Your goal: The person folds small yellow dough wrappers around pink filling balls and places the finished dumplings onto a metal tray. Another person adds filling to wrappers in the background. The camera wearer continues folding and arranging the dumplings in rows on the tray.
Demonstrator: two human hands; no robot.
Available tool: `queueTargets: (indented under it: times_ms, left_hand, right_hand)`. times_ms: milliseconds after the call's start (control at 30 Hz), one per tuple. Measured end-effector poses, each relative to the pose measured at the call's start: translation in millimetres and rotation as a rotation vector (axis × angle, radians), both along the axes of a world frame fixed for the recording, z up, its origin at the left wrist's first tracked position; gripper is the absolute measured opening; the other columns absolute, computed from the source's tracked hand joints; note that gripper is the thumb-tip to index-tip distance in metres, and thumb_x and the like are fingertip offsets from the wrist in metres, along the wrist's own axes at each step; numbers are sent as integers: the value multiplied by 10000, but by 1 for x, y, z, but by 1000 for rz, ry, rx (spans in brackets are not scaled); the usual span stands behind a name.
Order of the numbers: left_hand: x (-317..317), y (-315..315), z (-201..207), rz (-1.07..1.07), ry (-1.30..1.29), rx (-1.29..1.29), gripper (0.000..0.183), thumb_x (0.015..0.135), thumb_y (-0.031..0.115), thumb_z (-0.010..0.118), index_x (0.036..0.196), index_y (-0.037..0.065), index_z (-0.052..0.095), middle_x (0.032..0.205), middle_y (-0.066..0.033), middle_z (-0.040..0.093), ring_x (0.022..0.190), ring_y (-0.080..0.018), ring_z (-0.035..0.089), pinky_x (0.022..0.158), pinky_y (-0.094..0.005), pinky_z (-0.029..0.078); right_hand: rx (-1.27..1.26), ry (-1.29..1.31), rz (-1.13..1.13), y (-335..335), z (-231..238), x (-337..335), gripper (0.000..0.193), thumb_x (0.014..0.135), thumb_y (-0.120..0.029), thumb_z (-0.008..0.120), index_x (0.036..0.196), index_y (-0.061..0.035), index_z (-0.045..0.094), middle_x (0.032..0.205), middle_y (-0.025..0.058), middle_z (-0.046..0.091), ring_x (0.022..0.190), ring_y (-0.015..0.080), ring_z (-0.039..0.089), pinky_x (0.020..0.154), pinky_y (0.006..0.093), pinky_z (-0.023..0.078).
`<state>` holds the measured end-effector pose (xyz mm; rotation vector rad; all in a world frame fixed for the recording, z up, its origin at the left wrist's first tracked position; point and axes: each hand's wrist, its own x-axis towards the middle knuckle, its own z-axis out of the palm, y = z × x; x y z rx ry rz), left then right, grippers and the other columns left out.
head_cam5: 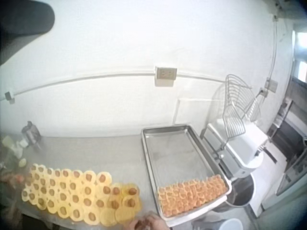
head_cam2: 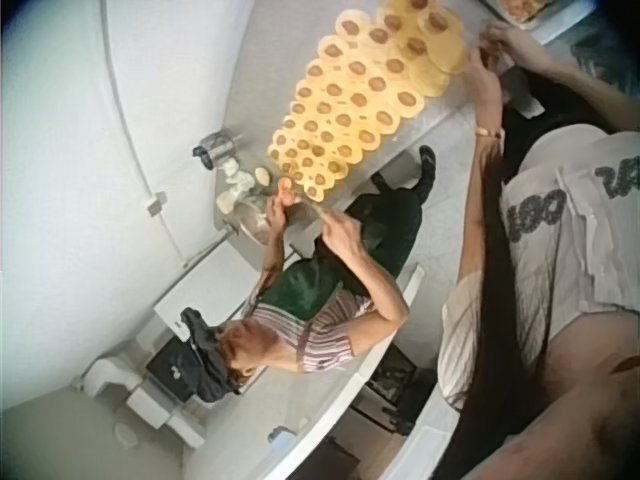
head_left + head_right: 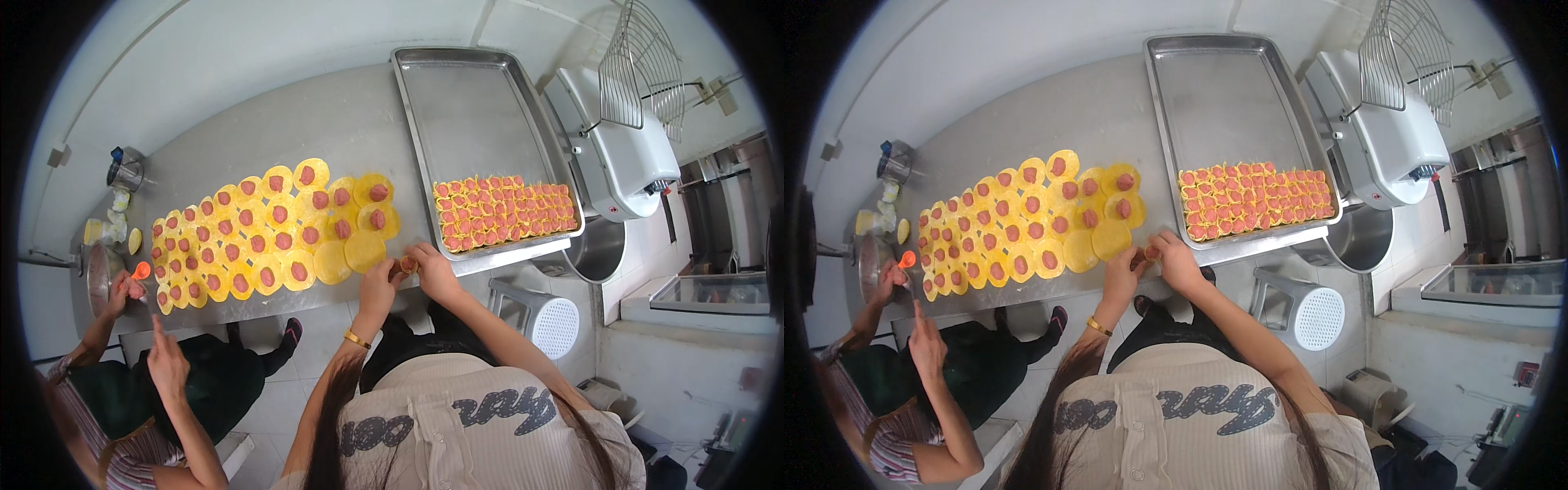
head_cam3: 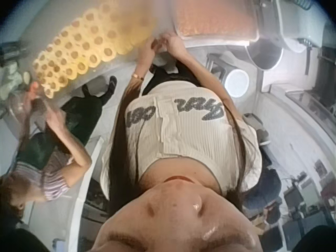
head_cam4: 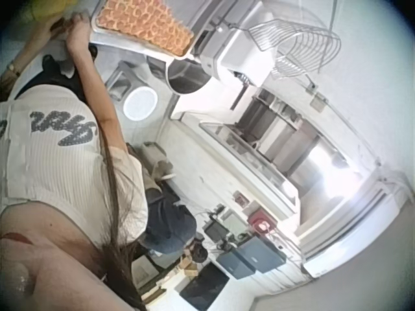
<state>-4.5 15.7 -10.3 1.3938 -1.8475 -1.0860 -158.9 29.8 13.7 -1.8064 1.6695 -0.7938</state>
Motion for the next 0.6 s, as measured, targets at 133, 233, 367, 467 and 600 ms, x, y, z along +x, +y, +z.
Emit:
queueTargets:
  times_ms: [133, 233, 367, 467, 600]
  left_hand:
    - [-1, 5, 0, 48, -2, -118, 212, 756, 4, 679, 958, 20, 618, 879, -158, 659, 779, -319, 649, 689, -388, 502]
    - [-3, 10, 3, 57, 33, -36, 213, 765, -21, 654, 973, 14, 620, 900, -168, 659, 787, -324, 649, 700, -382, 506]
    - [-4, 17, 4, 100, 70, 5, 215, 780, -29, 631, 991, 7, 621, 922, -177, 654, 822, -334, 642, 723, -385, 509]
    - [-7, 18, 1, 108, 8, -65, 216, 785, -59, 624, 996, -11, 625, 902, -166, 669, 855, -304, 667, 747, -367, 525]
    - [-6, 20, 2, 120, -49, -99, 174, 816, -19, 608, 987, -2, 629, 899, -175, 662, 846, -319, 659, 743, -377, 517]
  right_hand:
    - [63, 111, -125, 5, -1, 5, 337, 743, 60, 573, 1068, -29, 601, 969, 146, 575, 882, 375, 607, 735, 418, 507]
    - [128, -25, 23, 0, -3, 2, 322, 745, 57, 539, 1057, -12, 579, 994, 175, 555, 924, 393, 576, 792, 447, 485]
    - [5, -99, 70, -6, -6, -3, 292, 734, 39, 562, 1016, -30, 594, 947, 169, 547, 888, 393, 573, 767, 451, 483]
    - [-62, 20, 70, -8, -10, 0, 267, 728, 24, 575, 986, -35, 607, 923, 167, 552, 868, 383, 577, 754, 442, 482]
    - [-3, 67, 163, -14, -8, 2, 237, 734, 0, 596, 967, -38, 624, 910, 165, 567, 856, 367, 586, 750, 427, 485]
